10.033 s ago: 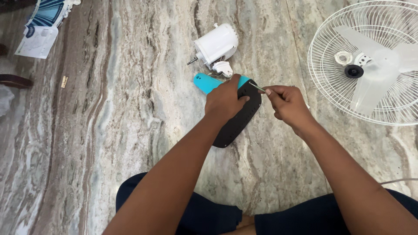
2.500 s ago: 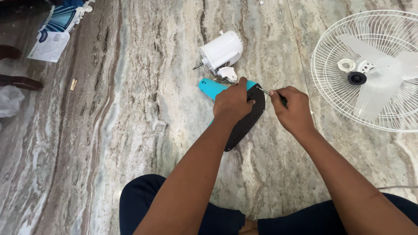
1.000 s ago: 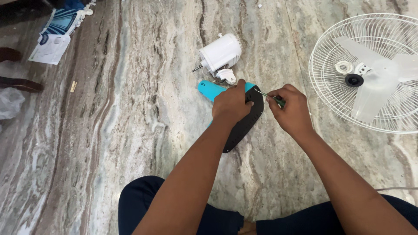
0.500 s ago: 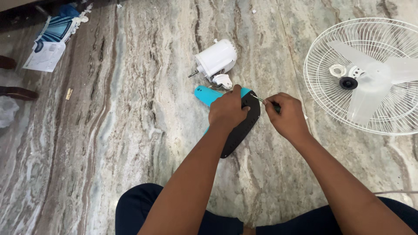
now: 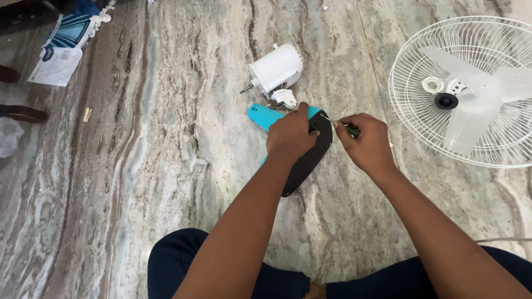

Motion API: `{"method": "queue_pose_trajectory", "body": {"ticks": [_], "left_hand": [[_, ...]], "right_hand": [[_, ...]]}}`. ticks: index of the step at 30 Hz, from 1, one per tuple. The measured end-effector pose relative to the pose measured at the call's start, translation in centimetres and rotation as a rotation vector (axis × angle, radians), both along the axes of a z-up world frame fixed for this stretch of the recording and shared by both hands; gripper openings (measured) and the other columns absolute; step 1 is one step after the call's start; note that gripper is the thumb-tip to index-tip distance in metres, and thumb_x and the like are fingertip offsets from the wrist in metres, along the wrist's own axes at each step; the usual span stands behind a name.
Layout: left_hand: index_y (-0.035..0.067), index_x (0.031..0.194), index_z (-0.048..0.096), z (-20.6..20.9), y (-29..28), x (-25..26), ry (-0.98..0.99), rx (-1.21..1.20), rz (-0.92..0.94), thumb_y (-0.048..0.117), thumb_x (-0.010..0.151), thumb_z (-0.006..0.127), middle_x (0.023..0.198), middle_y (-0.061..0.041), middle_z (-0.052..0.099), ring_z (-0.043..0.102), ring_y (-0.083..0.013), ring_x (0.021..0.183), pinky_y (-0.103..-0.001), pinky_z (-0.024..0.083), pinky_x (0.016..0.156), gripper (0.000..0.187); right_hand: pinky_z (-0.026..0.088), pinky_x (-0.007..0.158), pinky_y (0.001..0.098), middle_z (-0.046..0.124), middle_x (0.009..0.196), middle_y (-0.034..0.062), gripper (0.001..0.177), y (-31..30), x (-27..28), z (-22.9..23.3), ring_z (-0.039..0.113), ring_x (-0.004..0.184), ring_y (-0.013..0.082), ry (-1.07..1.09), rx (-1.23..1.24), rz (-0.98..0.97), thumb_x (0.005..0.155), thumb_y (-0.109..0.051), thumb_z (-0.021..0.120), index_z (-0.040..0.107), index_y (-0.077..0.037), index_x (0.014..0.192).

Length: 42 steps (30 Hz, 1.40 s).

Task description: The person disassembles a teal LG pedestal fan by removing screws from the motor housing and base using a screwdriver. They separate the motor unit from the stand and continue unscrewing components on the base.

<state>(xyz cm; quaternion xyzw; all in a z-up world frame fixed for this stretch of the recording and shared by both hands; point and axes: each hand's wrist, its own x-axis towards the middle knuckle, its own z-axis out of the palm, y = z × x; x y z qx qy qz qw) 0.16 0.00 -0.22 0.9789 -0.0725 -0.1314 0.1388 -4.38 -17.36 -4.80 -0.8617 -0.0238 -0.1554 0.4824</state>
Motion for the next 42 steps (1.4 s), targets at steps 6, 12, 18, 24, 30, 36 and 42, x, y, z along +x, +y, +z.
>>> {"method": "queue_pose_trajectory", "body": {"ticks": [6,12,18,24,30,36,42], "left_hand": [[0.012,0.125,0.048,0.1,0.1,-0.1,-0.001,-0.011,0.008,0.036,0.086,0.078,0.120,-0.012,0.068,0.069,-0.0350,0.108,-0.050,0.056,0.086,0.055],[0.012,0.125,0.048,0.1,0.0,-0.1,-0.001,-0.013,0.003,0.037,0.086,0.078,0.119,-0.012,0.069,0.069,-0.0343,0.108,-0.049,0.056,0.086,0.055],[0.012,0.125,0.048,0.2,0.0,-0.1,0.004,-0.017,0.004,0.036,0.085,0.078,0.119,-0.012,0.068,0.069,-0.0345,0.107,-0.049,0.056,0.086,0.055],[0.012,0.127,0.048,0.2,-0.1,0.0,0.013,-0.001,0.003,0.036,0.086,0.078,0.120,-0.013,0.068,0.069,-0.0353,0.108,-0.049,0.056,0.087,0.057],[0.014,0.126,0.048,0.2,-0.4,0.1,0.004,-0.018,0.012,0.036,0.083,0.079,0.119,-0.012,0.068,0.068,-0.0343,0.109,-0.049,0.056,0.087,0.057],[0.013,0.124,0.048,-0.1,-0.3,0.0,0.003,0.004,0.006,0.037,0.085,0.078,0.118,-0.012,0.068,0.069,-0.0347,0.107,-0.050,0.056,0.086,0.055],[0.014,0.124,0.049,0.3,-0.2,-0.3,-0.003,-0.008,0.021,0.036,0.084,0.078,0.116,-0.011,0.069,0.069,-0.0344,0.105,-0.050,0.056,0.084,0.054]], "right_hand": [[0.050,0.062,0.0362,0.068,0.086,0.0141,0.012,-0.1,0.0,0.3,0.063,0.065,0.0211,0.013,-0.048,0.031,0.094,-0.011,0.072,0.076,0.000,0.095],[0.052,0.065,0.0339,0.060,0.091,0.0121,0.013,0.2,-0.2,0.2,0.065,0.073,0.0203,-0.063,0.011,0.063,0.086,-0.005,0.073,0.076,-0.001,0.099],[0.049,0.065,0.0328,0.062,0.086,0.0103,0.013,0.4,-0.1,-0.2,0.062,0.073,0.0201,-0.088,-0.059,0.084,0.086,-0.009,0.077,0.076,-0.003,0.097],[0.045,0.062,0.0311,0.062,0.077,0.0030,0.018,0.4,0.9,-1.2,0.054,0.068,0.0109,0.101,0.363,-0.024,0.101,-0.019,0.071,0.067,-0.001,0.105],[0.053,0.077,0.0290,0.076,0.092,0.0052,0.036,1.6,1.9,-2.4,0.070,0.084,0.0125,-0.059,0.223,-0.058,0.081,-0.017,0.088,0.075,0.001,0.109],[0.053,0.077,0.0292,0.078,0.093,0.0078,0.031,2.4,1.8,-2.5,0.072,0.082,0.0139,-0.058,0.215,-0.111,0.082,-0.018,0.088,0.077,-0.001,0.105],[0.050,0.066,0.0353,0.077,0.090,0.0107,0.021,3.2,2.0,-1.6,0.069,0.071,0.0218,0.050,0.171,-0.146,0.082,-0.017,0.087,0.079,-0.004,0.097]]}}
